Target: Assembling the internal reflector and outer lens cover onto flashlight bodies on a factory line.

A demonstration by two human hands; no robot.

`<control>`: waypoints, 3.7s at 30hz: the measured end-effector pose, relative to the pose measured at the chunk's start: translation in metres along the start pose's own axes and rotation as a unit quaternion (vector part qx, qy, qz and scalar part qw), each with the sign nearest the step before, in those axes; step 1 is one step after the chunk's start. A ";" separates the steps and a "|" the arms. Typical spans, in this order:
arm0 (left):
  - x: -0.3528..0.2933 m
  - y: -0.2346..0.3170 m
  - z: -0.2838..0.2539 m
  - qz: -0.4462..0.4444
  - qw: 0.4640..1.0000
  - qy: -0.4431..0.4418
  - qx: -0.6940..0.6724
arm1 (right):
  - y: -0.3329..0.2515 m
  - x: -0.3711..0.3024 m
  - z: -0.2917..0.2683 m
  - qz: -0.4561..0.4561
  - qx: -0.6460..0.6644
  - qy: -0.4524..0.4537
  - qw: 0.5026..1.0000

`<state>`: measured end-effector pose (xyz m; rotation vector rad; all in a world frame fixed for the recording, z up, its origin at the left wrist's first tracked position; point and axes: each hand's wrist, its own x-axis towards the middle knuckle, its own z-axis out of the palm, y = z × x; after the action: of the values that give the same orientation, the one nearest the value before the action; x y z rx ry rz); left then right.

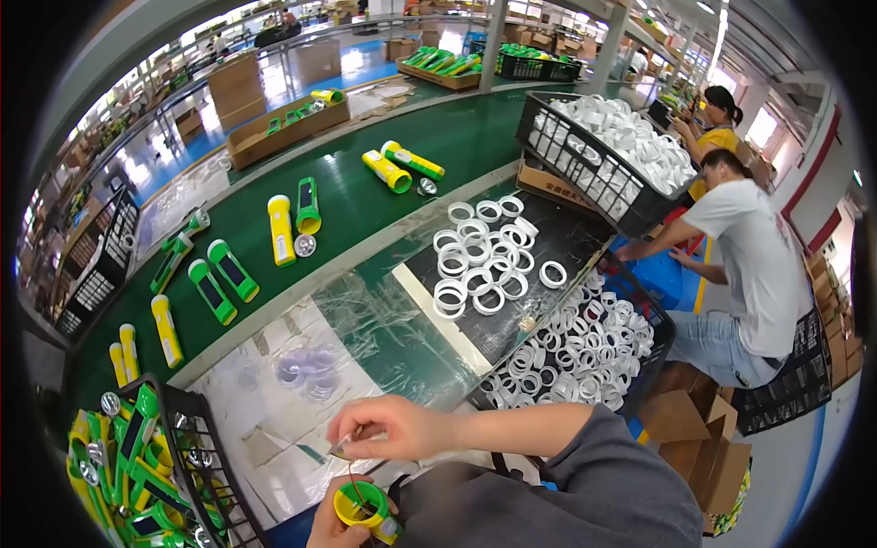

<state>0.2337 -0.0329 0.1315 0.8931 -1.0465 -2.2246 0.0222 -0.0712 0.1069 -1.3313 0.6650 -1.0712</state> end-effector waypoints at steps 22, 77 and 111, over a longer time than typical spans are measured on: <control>0.020 -0.009 -0.039 0.298 0.886 0.047 0.351 | -0.010 0.013 0.021 -0.177 -0.375 -0.156 0.896; 0.018 -0.022 -0.049 0.393 0.859 0.125 0.303 | 0.009 0.065 -0.040 0.200 -0.057 0.167 0.964; 0.044 -0.038 -0.015 0.243 0.964 0.028 0.103 | 0.015 -0.109 -0.194 0.111 -0.580 0.343 0.731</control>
<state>0.2103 -0.0486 0.0786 0.6845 -1.3228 -1.6981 -0.1899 -0.0589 0.0397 -1.7606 2.2704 -0.9133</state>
